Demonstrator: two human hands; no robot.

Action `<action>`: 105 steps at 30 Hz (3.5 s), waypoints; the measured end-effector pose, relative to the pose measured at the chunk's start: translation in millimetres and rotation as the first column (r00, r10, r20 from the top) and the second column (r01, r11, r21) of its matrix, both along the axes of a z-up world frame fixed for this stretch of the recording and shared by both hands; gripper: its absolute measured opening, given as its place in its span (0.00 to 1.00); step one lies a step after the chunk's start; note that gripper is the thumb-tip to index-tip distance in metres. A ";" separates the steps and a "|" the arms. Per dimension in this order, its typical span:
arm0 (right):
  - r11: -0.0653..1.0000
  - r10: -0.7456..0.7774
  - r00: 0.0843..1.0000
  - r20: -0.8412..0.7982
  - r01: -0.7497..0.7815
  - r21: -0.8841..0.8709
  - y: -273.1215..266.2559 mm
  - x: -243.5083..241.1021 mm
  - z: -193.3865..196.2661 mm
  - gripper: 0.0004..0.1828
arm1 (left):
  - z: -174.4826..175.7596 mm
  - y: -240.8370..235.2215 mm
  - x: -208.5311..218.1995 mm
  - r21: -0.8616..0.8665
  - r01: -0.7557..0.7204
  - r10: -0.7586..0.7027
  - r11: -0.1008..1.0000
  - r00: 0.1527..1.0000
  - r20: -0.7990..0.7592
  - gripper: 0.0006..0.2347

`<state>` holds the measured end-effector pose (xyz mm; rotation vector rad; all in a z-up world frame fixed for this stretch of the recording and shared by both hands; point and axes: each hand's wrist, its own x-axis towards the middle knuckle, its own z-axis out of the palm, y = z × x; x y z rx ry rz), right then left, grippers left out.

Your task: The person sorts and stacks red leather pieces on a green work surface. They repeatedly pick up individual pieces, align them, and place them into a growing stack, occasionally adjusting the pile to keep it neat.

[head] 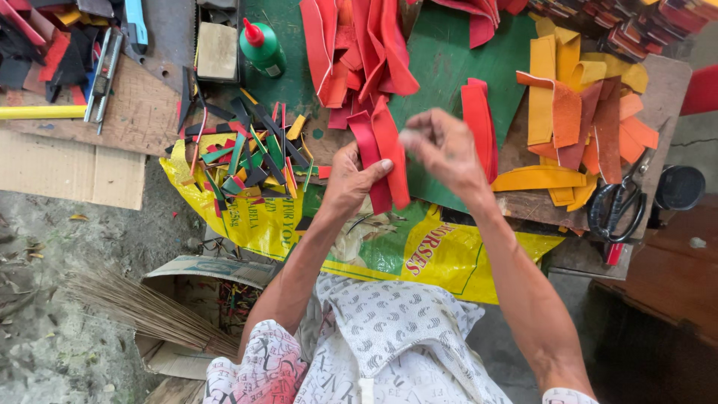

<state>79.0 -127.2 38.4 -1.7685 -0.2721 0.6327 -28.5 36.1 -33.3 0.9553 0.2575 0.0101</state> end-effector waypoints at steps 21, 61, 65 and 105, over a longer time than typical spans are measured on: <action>0.956 -0.276 0.960 0.042 0.270 0.118 -48.8 9.6 10.4 0.21 | 37.0 31.7 8.0 -0.699 0.203 -0.222 0.686 0.973 0.065 0.30; 0.922 0.193 0.567 0.801 0.173 -0.345 -39.6 80.1 25.7 0.37 | 17.5 22.8 129.2 0.894 -0.242 -0.340 -0.377 0.934 0.109 0.22; 0.818 0.413 0.535 0.737 0.137 -0.558 -5.9 171.1 4.4 0.65 | 20.2 22.0 128.8 0.919 -0.221 -0.319 -0.326 0.941 0.113 0.22; 0.958 -0.053 0.734 0.677 0.229 -0.173 -32.5 -69.6 22.6 0.21 | 29.8 -56.3 5.0 -0.449 0.154 -0.188 0.880 0.982 -0.032 0.30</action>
